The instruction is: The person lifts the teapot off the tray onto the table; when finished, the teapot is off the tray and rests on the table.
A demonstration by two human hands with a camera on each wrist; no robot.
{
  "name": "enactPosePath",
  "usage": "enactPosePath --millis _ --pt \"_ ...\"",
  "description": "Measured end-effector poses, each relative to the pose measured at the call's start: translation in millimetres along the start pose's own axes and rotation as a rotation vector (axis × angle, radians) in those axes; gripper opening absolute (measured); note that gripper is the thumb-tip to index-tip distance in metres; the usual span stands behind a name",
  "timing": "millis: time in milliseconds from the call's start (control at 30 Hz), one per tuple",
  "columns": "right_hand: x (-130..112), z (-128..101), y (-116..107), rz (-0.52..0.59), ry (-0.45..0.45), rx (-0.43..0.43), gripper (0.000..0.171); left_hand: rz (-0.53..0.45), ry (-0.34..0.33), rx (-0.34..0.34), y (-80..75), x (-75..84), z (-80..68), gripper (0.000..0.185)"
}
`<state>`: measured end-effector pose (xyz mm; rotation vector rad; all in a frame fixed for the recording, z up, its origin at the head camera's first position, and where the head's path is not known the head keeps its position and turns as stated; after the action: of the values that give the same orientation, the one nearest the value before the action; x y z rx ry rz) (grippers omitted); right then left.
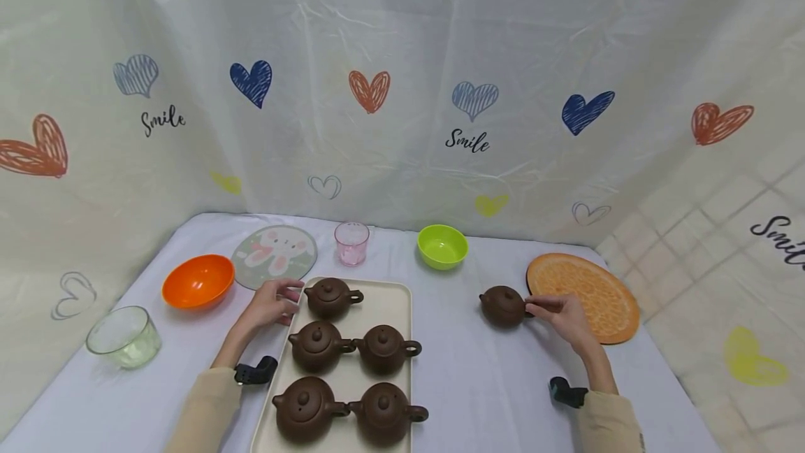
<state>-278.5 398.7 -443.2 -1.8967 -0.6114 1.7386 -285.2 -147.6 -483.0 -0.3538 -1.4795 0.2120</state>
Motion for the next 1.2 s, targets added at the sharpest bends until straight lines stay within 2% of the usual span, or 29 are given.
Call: enactPosePath --millis 200,333,433,667,1000,1200 --pt "-23 0 -2 -0.014 -0.020 0.042 0.037 -0.012 -0.003 0.004 -0.6 -0.4 0.3 0.046" --pt "-53 0 3 -0.030 -0.087 0.053 0.033 -0.012 0.006 0.000 -0.9 0.0 -0.1 0.047" --pt "-76 3 12 -0.010 -0.100 0.032 0.032 -0.012 0.011 -0.002 -0.8 0.5 0.0 0.046" --pt "-123 14 49 0.014 -0.113 -0.089 0.034 -0.010 0.001 0.001 0.0 0.0 0.1 0.047" --pt "-179 24 112 -0.044 -0.301 -0.220 0.024 -0.019 -0.003 0.002 0.6 -1.0 -0.7 0.047" --pt "-207 23 150 -0.147 -0.417 -0.321 0.022 -0.007 0.002 0.001 0.4 -0.7 -1.0 0.047"
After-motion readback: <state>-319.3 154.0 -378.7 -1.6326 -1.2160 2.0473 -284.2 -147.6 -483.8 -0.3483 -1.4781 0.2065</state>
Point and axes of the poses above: each hand's wrist, its own z-axis towards the middle knuckle, its own y-axis out of the palm, x = y × z, the point moved 5 cm from there along z, towards the middle knuckle, and after that the axes turned 13 degrees about y, right-handed, at the moved point
